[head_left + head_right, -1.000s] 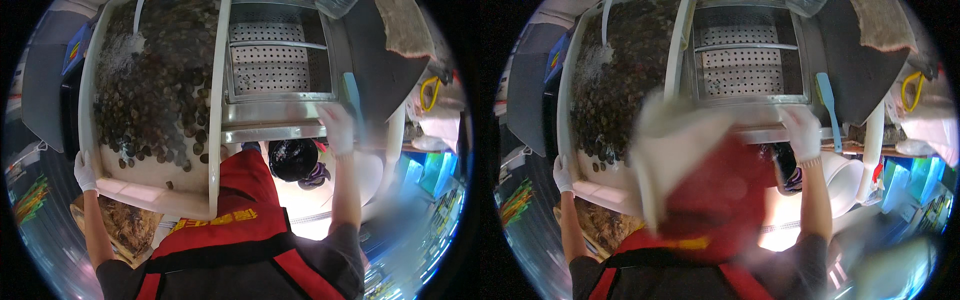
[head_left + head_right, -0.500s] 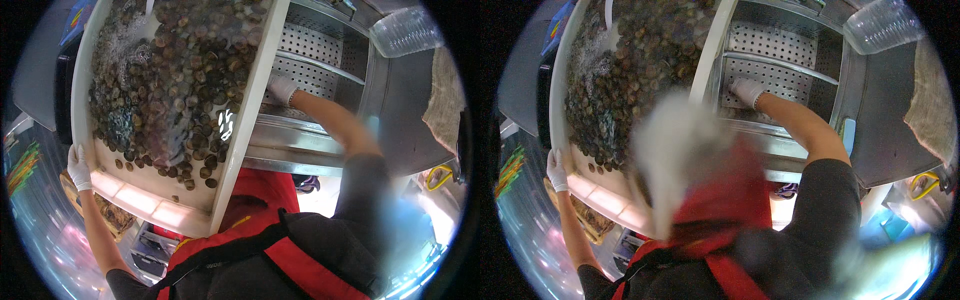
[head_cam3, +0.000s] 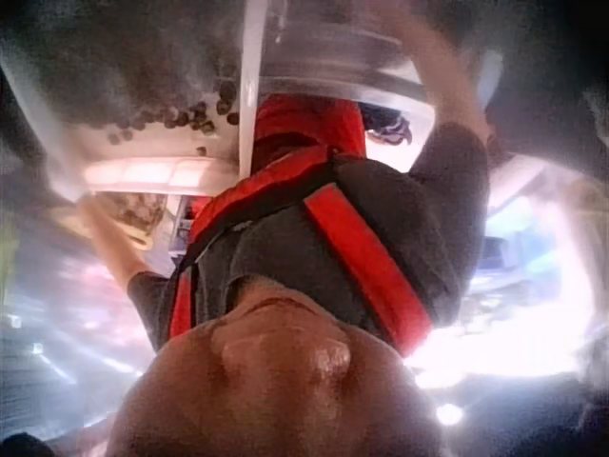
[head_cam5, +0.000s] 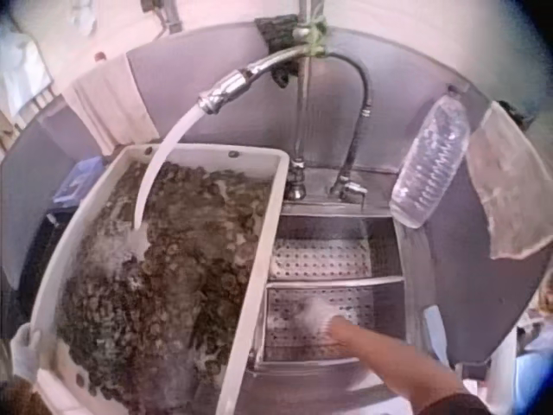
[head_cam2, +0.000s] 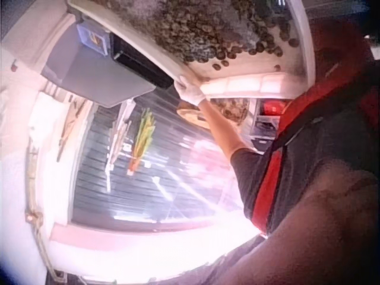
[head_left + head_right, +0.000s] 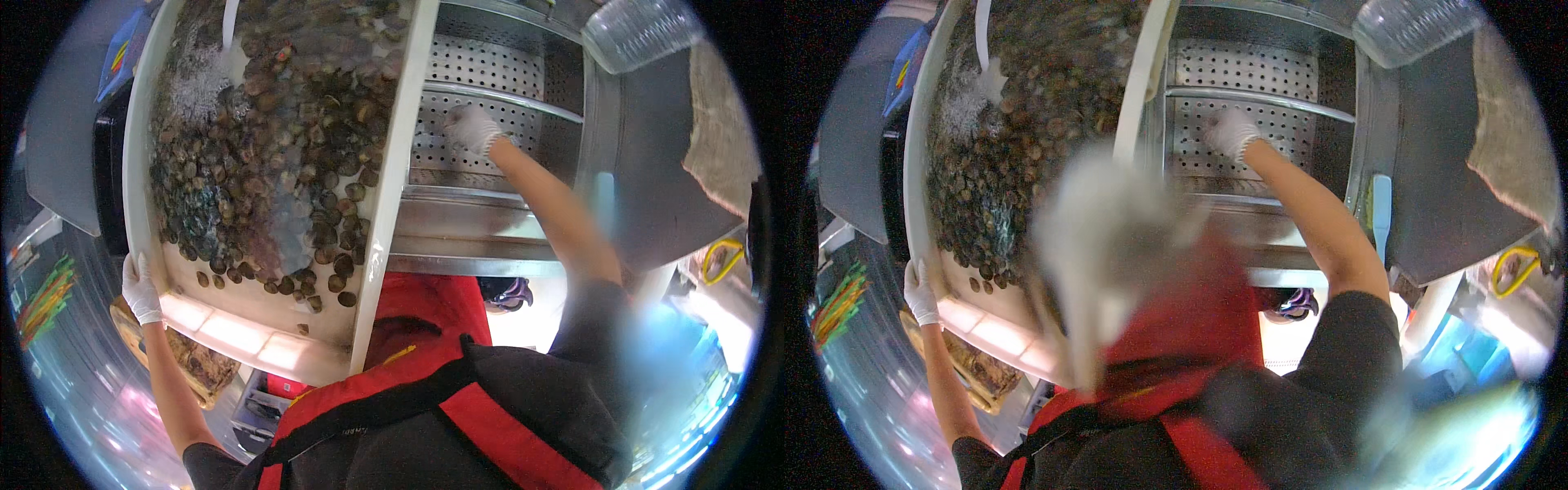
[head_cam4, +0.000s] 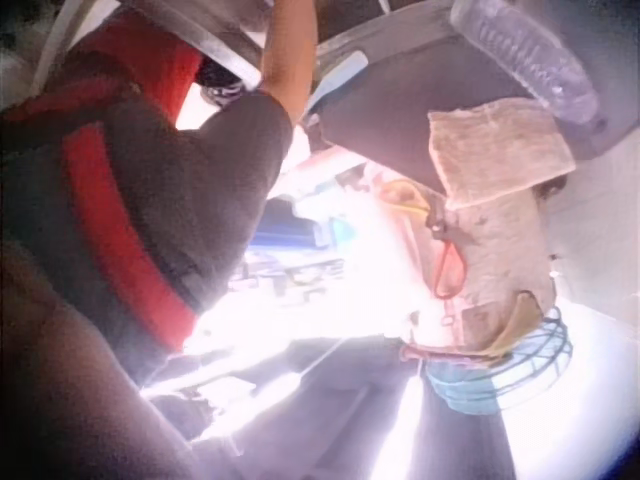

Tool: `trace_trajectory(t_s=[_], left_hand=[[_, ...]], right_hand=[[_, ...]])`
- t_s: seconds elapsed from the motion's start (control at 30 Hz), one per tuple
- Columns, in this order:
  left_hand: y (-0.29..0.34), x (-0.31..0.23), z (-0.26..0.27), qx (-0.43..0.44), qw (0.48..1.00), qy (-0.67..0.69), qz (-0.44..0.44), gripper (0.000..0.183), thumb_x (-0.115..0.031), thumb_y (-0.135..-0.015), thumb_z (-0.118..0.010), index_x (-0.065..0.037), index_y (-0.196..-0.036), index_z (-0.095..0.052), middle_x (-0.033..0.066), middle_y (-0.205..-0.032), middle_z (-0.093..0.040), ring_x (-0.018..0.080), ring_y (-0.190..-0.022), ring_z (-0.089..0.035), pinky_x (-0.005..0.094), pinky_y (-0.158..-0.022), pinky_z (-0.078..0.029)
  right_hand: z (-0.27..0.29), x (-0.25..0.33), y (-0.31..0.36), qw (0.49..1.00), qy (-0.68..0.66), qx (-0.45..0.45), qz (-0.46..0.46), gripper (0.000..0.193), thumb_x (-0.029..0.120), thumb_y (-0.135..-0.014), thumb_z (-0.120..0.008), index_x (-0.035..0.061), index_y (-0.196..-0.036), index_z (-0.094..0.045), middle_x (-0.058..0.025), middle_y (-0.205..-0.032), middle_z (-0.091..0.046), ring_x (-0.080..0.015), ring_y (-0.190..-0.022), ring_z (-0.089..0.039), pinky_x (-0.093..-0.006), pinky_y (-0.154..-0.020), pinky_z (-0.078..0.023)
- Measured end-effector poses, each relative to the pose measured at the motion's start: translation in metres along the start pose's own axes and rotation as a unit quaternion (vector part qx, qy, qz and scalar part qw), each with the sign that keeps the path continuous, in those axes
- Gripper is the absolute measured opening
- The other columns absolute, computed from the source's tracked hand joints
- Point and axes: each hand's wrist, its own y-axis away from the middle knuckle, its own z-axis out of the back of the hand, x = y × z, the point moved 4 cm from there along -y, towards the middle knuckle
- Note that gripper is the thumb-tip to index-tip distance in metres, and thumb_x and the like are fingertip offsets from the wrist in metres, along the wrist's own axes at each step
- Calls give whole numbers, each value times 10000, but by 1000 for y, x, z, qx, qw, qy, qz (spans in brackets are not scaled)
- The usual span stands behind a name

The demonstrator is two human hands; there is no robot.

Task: The person washes snails in a white tray under running water, using gloved hands to agitate and rinse them. They repeatedly scoop water with a black bowl and pour it over the snails, then drain the tray and continue rinsing.

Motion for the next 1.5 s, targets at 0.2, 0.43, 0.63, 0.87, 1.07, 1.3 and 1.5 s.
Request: trace_trajectory(t_s=[0.2, 0.43, 0.63, 0.87, 1.07, 1.3, 1.5], left_hand=[[-6, 15, 0, 22, 999, 45, -16, 432, -257, -942, -591, 36, -1255, -540, 66, -1143, -625, 124, -1000, -562, 267, -882, -446], [-3, 3, -7, 60, 990, 119, -42, 396, -228, -947, -569, 32, -1245, -546, 82, -1142, -632, 137, -1018, -568, 273, -896, -434], [-3, -20, 5, 30, 994, 25, -101, 381, -316, -958, -499, -41, -1205, -591, 169, -1132, -640, 289, -1035, -599, 358, -881, -446], [2, -19, 0, -22, 989, -13, -143, 428, -400, -982, -382, -93, -1165, -617, 225, -1067, -629, 419, -1010, -575, 474, -847, -450], [10, -14, 6, -44, 990, -39, -131, 392, -373, -981, -380, -120, -1155, -624, 200, -1027, -646, 401, -968, -595, 478, -829, -461], [16, -27, 13, -24, 995, -45, -91, 356, -349, -974, -411, -125, -1152, -622, 207, -1032, -642, 401, -963, -596, 465, -835, -469], [18, -31, 18, -33, 994, -33, -98, 356, -345, -978, -417, -112, -1151, -623, 222, -998, -643, 407, -937, -605, 469, -807, -478]], right_hand=[[45, -16, 198, 846, -521, -108, -32, 65, 73, -820, -658, 15, -822, -630, -50, -734, -633, -112, -621, -592, -246, -581, -492], [-142, -146, 361, 832, -455, -246, -199, 187, 124, -787, -679, 32, -931, -602, -109, -772, -644, -219, -653, -612, -327, -605, -503], [-243, -211, 368, 899, -67, -214, -377, 269, 257, -776, -662, 43, -938, -642, -189, -929, -641, -353, -858, -625, -446, -757, -496], [-146, -161, 352, 819, -409, -295, -274, 194, 165, -865, -632, 30, -1003, -656, -115, -780, -651, -221, -709, -660, -356, -583, -535], [-16, -25, 312, 926, -251, -274, -73, 184, 244, -913, -602, 71, -863, -638, 35, -609, -486, -78, -487, -432, -239, -418, -351], [54, 61, 178, 846, -455, -276, -39, 158, 153, -879, -594, 37, -947, -678, 6, -711, -590, -80, -563, -539, -240, -542, -507], [100, 64, 60, 829, -480, -286, -13, 141, 171, -889, -603, 58, -919, -681, 11, -713, -589, -78, -548, -525, -246, -473, -449]])
